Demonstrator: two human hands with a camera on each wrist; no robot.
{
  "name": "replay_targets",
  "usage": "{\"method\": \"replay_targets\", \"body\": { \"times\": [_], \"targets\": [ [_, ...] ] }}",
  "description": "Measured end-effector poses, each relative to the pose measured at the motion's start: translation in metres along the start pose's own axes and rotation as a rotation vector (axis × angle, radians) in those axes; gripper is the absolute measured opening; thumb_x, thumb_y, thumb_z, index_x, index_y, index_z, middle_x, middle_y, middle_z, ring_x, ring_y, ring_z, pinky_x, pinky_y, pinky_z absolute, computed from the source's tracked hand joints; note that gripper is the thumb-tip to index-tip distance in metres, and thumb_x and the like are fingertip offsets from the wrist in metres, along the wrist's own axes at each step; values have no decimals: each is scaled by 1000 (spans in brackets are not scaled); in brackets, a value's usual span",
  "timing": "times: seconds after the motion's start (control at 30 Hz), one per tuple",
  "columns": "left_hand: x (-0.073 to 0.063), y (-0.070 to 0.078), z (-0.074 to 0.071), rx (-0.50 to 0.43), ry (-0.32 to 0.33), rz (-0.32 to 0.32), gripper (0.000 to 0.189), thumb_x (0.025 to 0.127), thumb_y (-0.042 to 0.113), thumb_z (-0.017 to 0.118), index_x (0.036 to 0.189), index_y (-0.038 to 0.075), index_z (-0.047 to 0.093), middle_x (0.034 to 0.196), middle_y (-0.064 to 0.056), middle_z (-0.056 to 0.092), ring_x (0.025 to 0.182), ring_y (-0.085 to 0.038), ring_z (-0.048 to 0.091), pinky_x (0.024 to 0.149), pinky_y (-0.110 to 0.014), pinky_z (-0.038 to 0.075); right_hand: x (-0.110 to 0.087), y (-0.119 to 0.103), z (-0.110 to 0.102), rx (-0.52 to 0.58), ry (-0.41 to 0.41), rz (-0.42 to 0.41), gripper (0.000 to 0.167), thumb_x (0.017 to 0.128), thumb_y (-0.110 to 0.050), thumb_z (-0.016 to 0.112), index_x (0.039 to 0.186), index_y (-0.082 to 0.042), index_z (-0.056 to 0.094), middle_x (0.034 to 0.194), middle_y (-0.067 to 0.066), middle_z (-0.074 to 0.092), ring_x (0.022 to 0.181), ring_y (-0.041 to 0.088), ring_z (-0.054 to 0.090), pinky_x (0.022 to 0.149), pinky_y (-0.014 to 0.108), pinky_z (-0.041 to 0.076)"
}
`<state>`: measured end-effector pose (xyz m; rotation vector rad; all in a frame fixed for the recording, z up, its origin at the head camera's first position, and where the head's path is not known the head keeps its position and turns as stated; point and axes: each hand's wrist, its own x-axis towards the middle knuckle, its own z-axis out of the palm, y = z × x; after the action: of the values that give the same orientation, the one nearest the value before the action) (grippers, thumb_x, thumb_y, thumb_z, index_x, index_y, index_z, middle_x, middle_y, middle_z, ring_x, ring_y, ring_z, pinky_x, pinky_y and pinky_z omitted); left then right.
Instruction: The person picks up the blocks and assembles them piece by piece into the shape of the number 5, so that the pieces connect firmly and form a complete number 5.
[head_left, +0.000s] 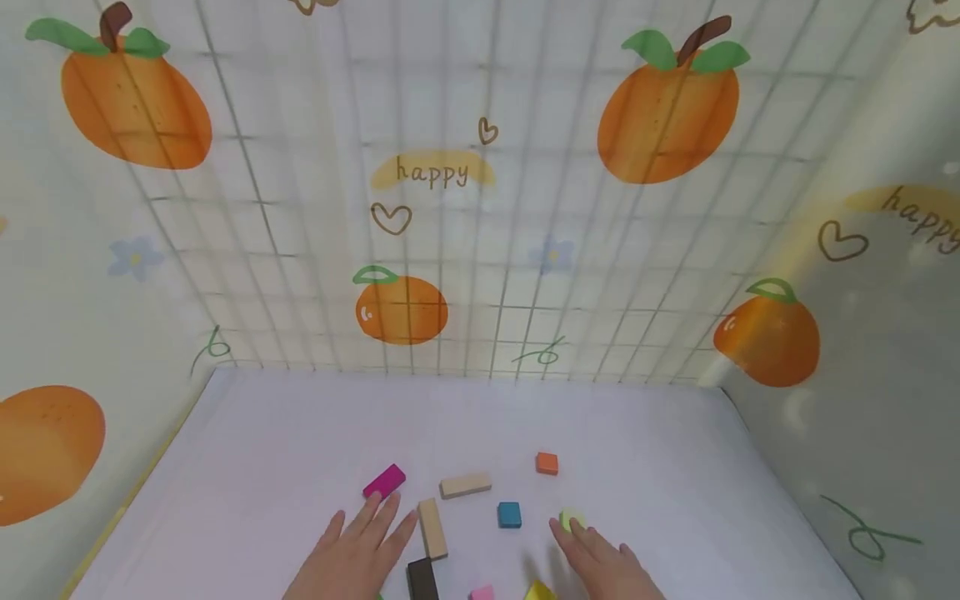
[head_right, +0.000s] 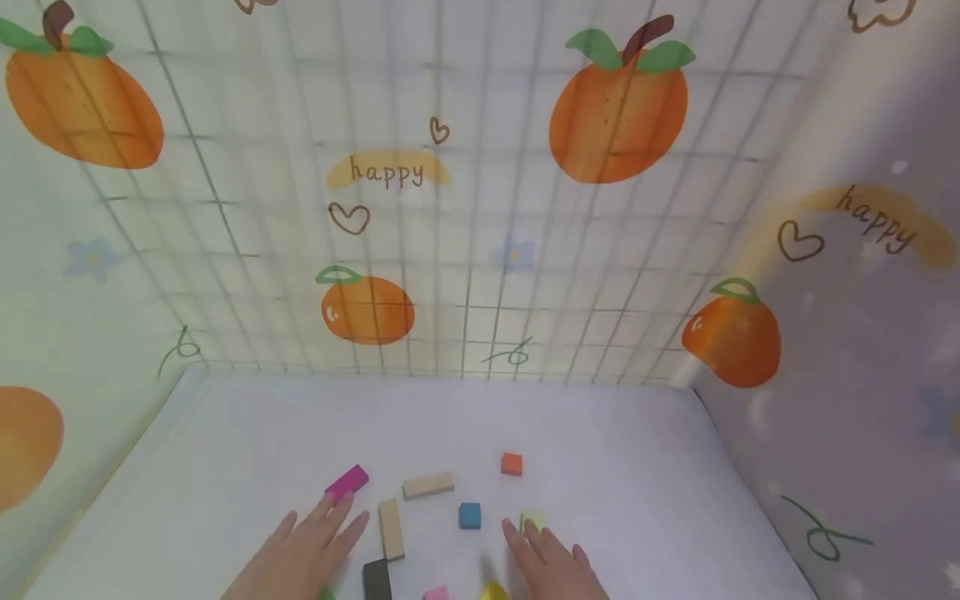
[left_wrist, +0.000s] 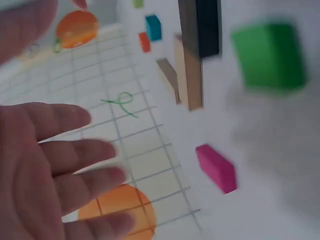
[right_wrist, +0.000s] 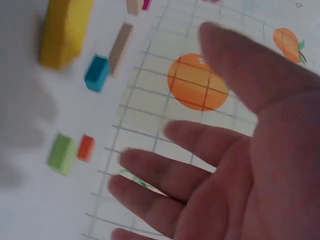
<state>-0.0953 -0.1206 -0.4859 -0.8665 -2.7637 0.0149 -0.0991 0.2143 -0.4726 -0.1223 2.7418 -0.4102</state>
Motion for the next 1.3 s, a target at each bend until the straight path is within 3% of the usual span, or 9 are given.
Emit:
{"method": "replay_targets", "body": {
  "times": [0.1,0.17,0.3,0.4,0.57,0.77,0.93,1.3],
  "targets": [
    [41,-4,-30,-228,-211,-55,74,88,66,64,141,15,58,140,-6,63,128,-24,60,94,-51,54,0,-3,-26,-4,12,7,93,70,-65,81,147,-20,52,141,4,62,128,34,57,104,63,42],
    [69,-6,-32,-284,-203,-51,59,85,50,76,131,14,67,125,-3,71,114,-20,67,83,-43,58,1,-7,-40,0,65,-15,81,75,-59,81,142,-21,58,133,-1,67,122,29,62,101,58,48],
    [124,-7,-7,-184,-223,-64,38,84,39,80,115,19,73,100,4,73,84,-11,67,65,-31,55,21,-18,-57,-22,151,-113,58,81,-44,83,132,-22,67,126,-3,70,119,24,64,100,53,50],
    [150,-7,22,-78,-264,-85,25,84,37,80,97,17,71,81,3,65,66,-10,55,56,-29,50,43,-20,-60,-54,199,-177,47,83,-33,83,126,-21,70,123,-2,71,119,24,64,100,51,51],
    [162,-10,47,-66,-267,-137,28,82,34,83,74,15,65,66,4,59,59,-11,49,55,-30,49,81,-12,-56,-96,252,-207,44,82,-19,83,124,-16,70,122,2,72,117,27,65,98,48,52],
    [167,-12,50,-161,-266,-164,26,79,35,85,70,18,69,63,8,59,58,-10,50,54,-28,46,108,3,-51,-99,253,-92,44,85,-11,77,128,-11,68,124,11,69,116,32,64,97,52,52],
    [174,-9,50,-186,-281,-186,25,78,37,85,68,19,70,61,9,58,58,-10,51,55,-27,45,120,14,-46,-94,220,-30,36,88,-6,72,124,-5,68,114,13,70,106,29,65,98,50,52],
    [181,-5,50,-165,-282,-208,17,81,31,84,79,17,76,73,5,68,65,-10,57,63,-30,54,141,3,-30,-105,226,-172,15,86,-10,78,101,-8,74,90,2,69,81,17,58,87,39,55]
  ]
}}
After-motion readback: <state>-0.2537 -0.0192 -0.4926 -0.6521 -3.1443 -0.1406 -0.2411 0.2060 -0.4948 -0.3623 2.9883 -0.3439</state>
